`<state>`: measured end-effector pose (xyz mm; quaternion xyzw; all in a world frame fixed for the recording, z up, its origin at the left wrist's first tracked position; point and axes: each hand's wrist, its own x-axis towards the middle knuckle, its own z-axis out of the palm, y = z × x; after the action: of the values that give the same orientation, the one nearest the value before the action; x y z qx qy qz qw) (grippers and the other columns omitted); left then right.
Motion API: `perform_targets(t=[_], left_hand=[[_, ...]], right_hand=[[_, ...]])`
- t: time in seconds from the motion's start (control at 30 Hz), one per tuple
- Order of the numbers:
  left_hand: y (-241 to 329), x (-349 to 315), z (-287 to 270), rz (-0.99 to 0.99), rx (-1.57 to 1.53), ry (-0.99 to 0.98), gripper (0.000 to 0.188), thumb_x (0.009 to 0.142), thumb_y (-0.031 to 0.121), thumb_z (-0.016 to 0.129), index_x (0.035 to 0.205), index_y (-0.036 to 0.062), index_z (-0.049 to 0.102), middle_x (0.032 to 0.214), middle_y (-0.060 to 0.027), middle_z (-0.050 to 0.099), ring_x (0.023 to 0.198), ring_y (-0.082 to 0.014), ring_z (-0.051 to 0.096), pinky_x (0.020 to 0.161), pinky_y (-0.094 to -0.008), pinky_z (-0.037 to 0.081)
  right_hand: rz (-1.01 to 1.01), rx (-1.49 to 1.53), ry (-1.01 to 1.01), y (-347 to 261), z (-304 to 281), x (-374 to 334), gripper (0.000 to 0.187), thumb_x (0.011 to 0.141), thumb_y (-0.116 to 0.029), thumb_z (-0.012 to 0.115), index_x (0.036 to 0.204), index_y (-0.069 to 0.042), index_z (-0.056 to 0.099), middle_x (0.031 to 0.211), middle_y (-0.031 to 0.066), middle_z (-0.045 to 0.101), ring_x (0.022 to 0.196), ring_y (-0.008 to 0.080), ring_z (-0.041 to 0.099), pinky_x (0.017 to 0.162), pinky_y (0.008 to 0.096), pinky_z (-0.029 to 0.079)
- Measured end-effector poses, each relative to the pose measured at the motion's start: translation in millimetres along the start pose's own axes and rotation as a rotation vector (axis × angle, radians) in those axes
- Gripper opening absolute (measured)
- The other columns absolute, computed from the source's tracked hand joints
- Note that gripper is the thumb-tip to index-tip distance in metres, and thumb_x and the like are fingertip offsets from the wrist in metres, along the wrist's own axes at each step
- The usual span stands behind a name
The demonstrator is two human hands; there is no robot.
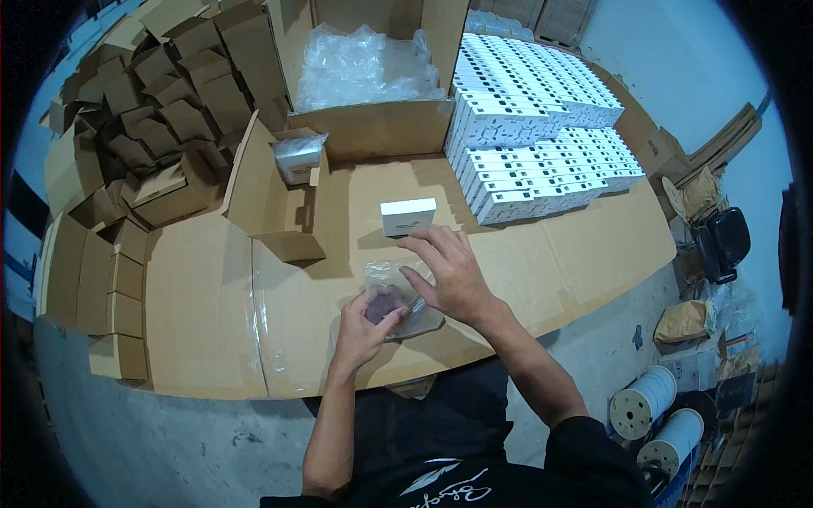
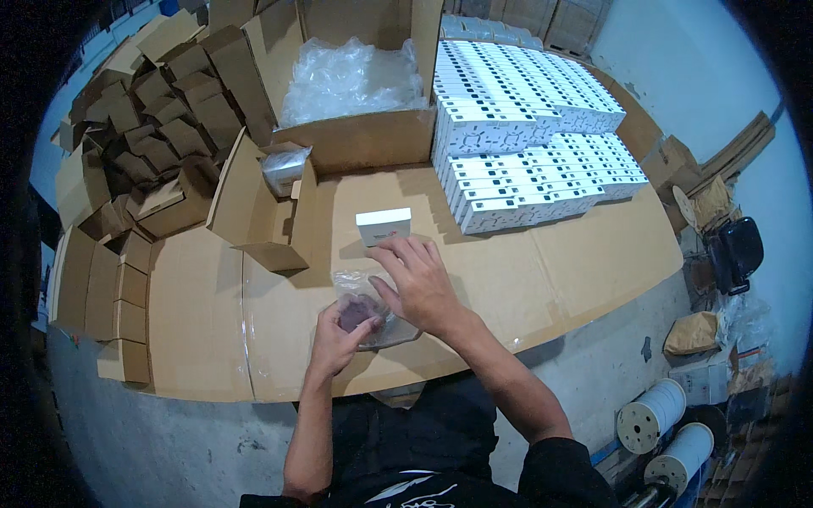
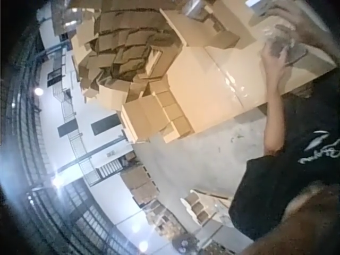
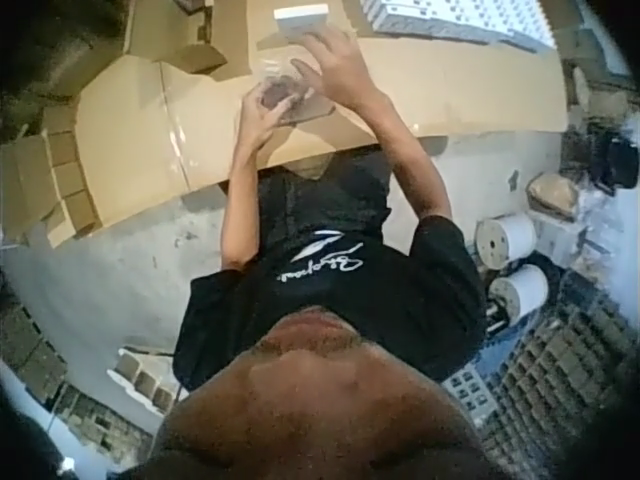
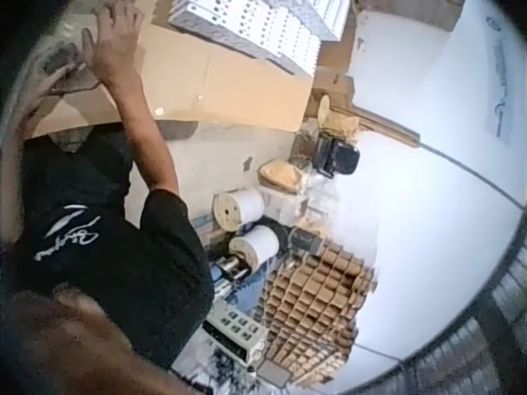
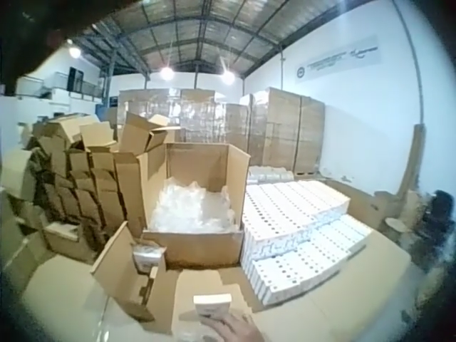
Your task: Packing white boxes into bubble wrap sleeves and placing them into a partitioned shipping carton.
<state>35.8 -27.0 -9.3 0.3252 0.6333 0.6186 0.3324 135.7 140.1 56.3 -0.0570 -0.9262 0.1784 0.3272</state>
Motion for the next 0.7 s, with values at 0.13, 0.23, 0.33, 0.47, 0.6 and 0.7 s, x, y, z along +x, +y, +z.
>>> perform_targets(t=[0.13, 0.23, 0.33, 0.47, 0.6, 0.7], left_hand=[[7.7, -0.9, 2.3, -0.015, 0.012, 0.003, 0.019, 0.086, 0.002, 0.075, 0.103, -0.0011, 0.068, 0.094, -0.0065, 0.073, 0.087, -0.0125, 0.069, 0.081, -0.0298, 0.056], [1.8, -0.9, 0.5, 0.011, 0.018, 0.003, 0.018, 0.086, 0.001, 0.074, 0.103, -0.0010, 0.069, 0.095, -0.0066, 0.073, 0.088, -0.0124, 0.069, 0.081, -0.0295, 0.056], [5.3, -0.1, 2.0, -0.002, 0.039, -0.011, 0.020, 0.086, 0.000, 0.074, 0.105, -0.0011, 0.068, 0.095, -0.0064, 0.073, 0.087, -0.0124, 0.069, 0.080, -0.0294, 0.056], [1.6, -0.1, 1.8, -0.024, -0.029, 0.007, 0.024, 0.086, 0.000, 0.074, 0.108, -0.0010, 0.067, 0.095, -0.0061, 0.073, 0.086, -0.0127, 0.068, 0.080, -0.0295, 0.056], [1.0, 1.6, 4.2, -0.087, -0.068, 0.074, 0.028, 0.085, 0.001, 0.076, 0.112, -0.0011, 0.066, 0.098, -0.0066, 0.073, 0.088, -0.0139, 0.068, 0.082, -0.0306, 0.056], [-1.5, 1.9, 4.7, -0.040, -0.056, 0.096, 0.031, 0.085, 0.002, 0.077, 0.113, -0.0014, 0.066, 0.101, -0.0076, 0.073, 0.093, -0.0148, 0.068, 0.083, -0.0312, 0.055]], right_hand=[[-0.050, -0.023, -0.031, 7.6, -2.1, -1.9, 0.020, 0.082, -0.010, 0.075, 0.099, -0.007, 0.064, 0.106, 0.0072, 0.061, 0.104, 0.0263, 0.058, 0.091, 0.0426, 0.042], [-0.068, -0.022, -0.021, 6.1, -3.5, -1.5, 0.023, 0.079, -0.004, 0.077, 0.099, -0.007, 0.065, 0.107, 0.0088, 0.063, 0.101, 0.0273, 0.060, 0.087, 0.0406, 0.044], [-0.016, -0.005, -0.004, 4.4, -1.9, -3.0, 0.023, 0.078, -0.003, 0.076, 0.097, -0.006, 0.064, 0.107, 0.0088, 0.062, 0.101, 0.0273, 0.060, 0.086, 0.0412, 0.043], [-0.052, 0.004, -0.007, 2.3, -2.0, 0.4, 0.019, 0.080, -0.006, 0.073, 0.095, -0.005, 0.062, 0.104, 0.0095, 0.060, 0.100, 0.0275, 0.058, 0.089, 0.0417, 0.042], [-0.138, 0.106, -0.033, 0.8, -8.0, 2.5, 0.018, 0.080, -0.004, 0.071, 0.094, -0.005, 0.061, 0.101, 0.0110, 0.060, 0.095, 0.0304, 0.059, 0.085, 0.0412, 0.045], [-0.178, 0.199, -0.076, 1.7, -11.7, 6.3, 0.016, 0.081, -0.004, 0.070, 0.093, -0.005, 0.060, 0.096, 0.0113, 0.061, 0.091, 0.0313, 0.061, 0.082, 0.0409, 0.047]])
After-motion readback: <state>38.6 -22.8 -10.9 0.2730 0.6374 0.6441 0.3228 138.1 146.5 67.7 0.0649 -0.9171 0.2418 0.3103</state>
